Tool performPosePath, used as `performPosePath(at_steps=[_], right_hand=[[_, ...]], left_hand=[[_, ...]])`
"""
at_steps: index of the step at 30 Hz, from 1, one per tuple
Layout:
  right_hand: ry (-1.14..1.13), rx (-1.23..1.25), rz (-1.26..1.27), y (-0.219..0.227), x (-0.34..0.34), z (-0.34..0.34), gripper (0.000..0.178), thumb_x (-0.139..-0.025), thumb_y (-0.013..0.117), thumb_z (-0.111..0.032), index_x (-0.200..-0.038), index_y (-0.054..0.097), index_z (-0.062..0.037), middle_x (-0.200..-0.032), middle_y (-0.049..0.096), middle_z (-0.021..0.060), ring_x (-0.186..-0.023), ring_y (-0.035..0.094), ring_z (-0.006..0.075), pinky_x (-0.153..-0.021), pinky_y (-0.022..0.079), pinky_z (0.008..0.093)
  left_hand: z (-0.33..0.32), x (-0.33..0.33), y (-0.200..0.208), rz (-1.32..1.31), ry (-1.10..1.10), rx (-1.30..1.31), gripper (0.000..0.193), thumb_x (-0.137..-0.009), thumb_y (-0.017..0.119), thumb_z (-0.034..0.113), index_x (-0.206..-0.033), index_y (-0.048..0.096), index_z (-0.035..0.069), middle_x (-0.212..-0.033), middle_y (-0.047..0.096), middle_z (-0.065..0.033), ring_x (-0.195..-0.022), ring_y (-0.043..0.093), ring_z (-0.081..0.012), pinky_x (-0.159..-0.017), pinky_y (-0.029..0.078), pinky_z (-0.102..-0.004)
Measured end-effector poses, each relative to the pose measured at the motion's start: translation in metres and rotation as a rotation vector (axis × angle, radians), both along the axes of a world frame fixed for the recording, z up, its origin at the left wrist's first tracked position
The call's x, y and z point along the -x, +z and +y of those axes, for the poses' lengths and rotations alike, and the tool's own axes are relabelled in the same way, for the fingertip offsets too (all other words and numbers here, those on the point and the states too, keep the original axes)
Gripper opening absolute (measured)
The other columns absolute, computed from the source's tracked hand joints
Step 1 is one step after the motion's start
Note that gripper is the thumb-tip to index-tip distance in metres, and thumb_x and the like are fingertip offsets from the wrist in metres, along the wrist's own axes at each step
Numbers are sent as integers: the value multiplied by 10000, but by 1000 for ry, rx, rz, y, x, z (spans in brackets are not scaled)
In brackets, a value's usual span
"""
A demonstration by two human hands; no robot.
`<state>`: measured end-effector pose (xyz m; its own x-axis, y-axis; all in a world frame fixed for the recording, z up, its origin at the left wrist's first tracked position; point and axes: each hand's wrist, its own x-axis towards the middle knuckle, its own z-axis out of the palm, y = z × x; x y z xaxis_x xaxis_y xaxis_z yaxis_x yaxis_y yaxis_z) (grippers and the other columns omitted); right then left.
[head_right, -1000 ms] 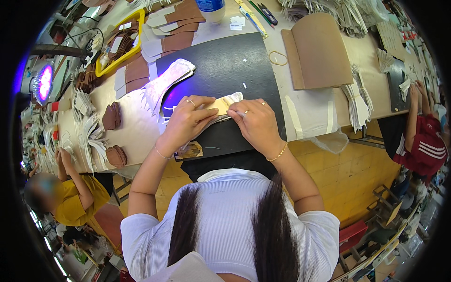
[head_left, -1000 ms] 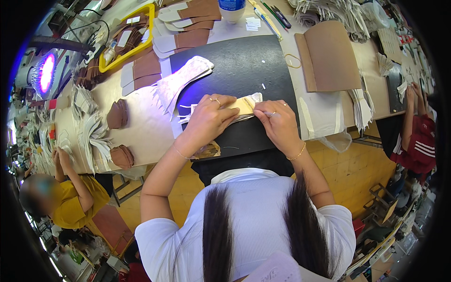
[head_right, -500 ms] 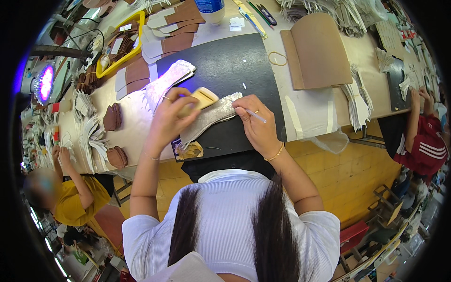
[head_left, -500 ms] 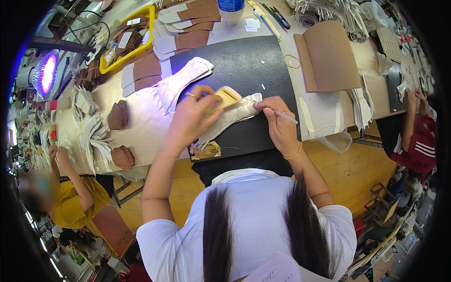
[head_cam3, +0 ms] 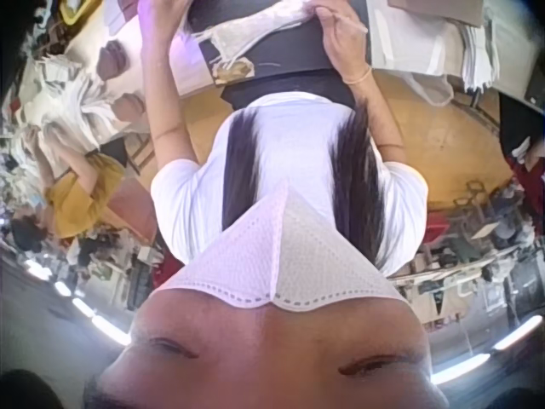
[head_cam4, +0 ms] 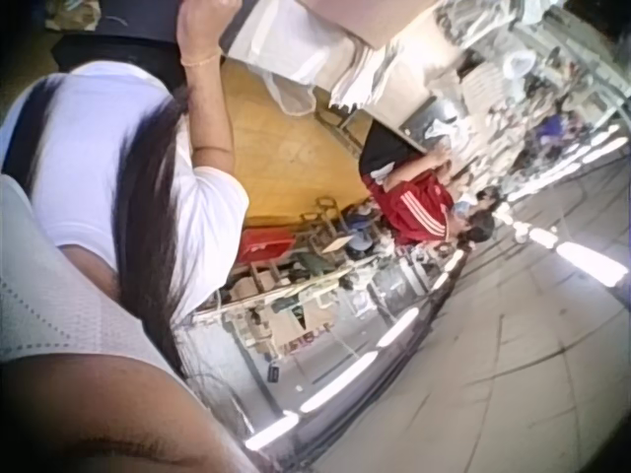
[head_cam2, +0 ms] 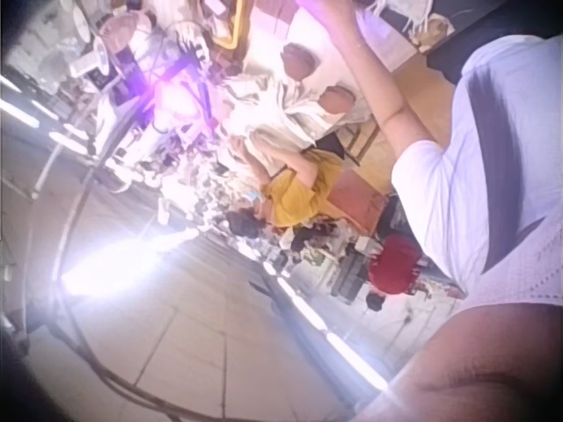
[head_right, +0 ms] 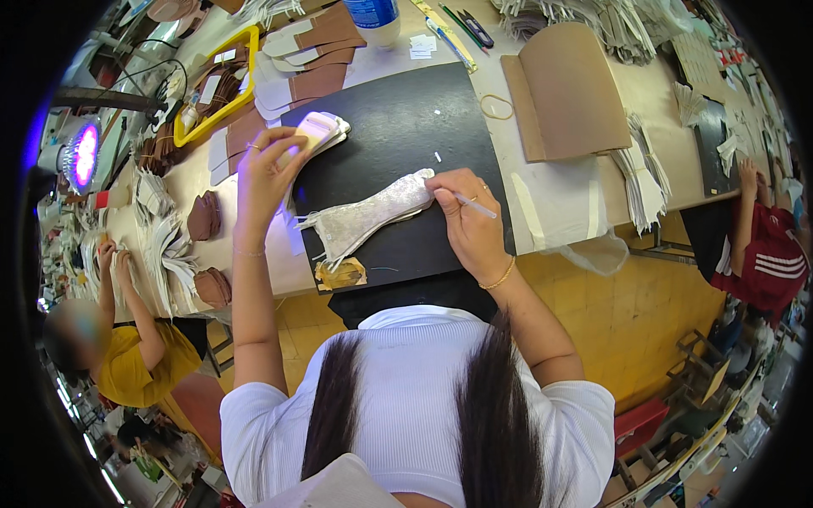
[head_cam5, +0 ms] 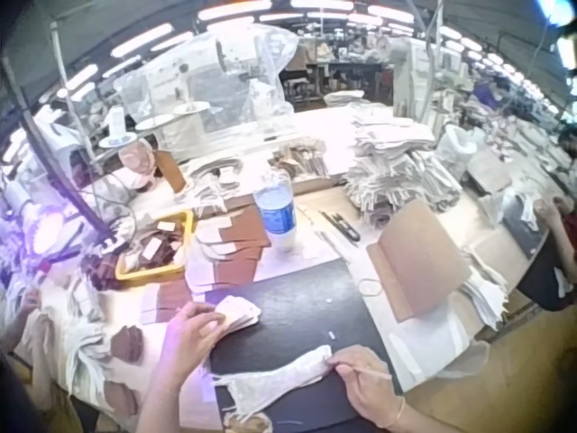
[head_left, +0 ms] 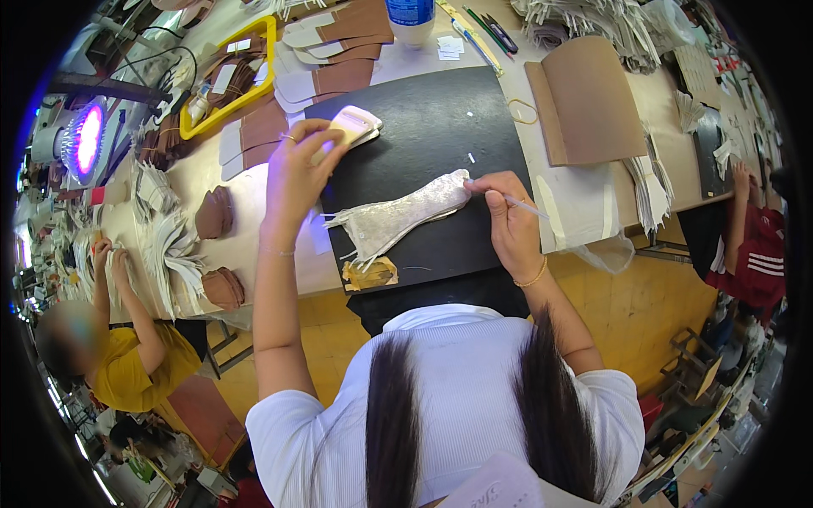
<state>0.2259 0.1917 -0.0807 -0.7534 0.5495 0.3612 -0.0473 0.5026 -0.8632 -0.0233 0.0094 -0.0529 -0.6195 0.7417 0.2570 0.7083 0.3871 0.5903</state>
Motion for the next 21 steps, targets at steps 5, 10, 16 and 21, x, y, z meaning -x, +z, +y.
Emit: performPosePath(at_steps=[5,10,16,21], right_hand=[[-9,209,-4,-6,-2,0,209,-1061,529,-179,-1049,649,-7,-958,666,109,-876,675,221,-791,530,310],[10,246,-12,-5,-2,-2,217,-1067,516,-177,-1057,642,-1,-962,657,107,-883,694,207,-795,537,301],[87,325,-67,-3,-5,1,345,-1095,447,-284,-1109,590,30,-1044,594,103,-1028,708,249,-888,533,307],[43,247,-69,-4,-2,0,216,-1045,544,-196,-1042,654,-10,-963,657,101,-890,700,209,-811,522,303]], left_hand=[[5,-68,-5,-37,-297,15,192,-831,807,168,-988,771,64,-1069,686,-93,-880,680,-237,-761,574,-353],[12,-101,-18,-22,-271,-35,166,-790,798,134,-937,772,63,-1047,685,-92,-968,646,-277,-847,520,-386],[16,-105,-23,17,-267,-60,169,-781,807,142,-930,775,67,-1050,687,-82,-971,643,-272,-851,516,-386],[17,-108,-24,46,-261,-63,162,-783,802,145,-925,776,72,-1051,688,-81,-971,643,-273,-848,516,-391]])
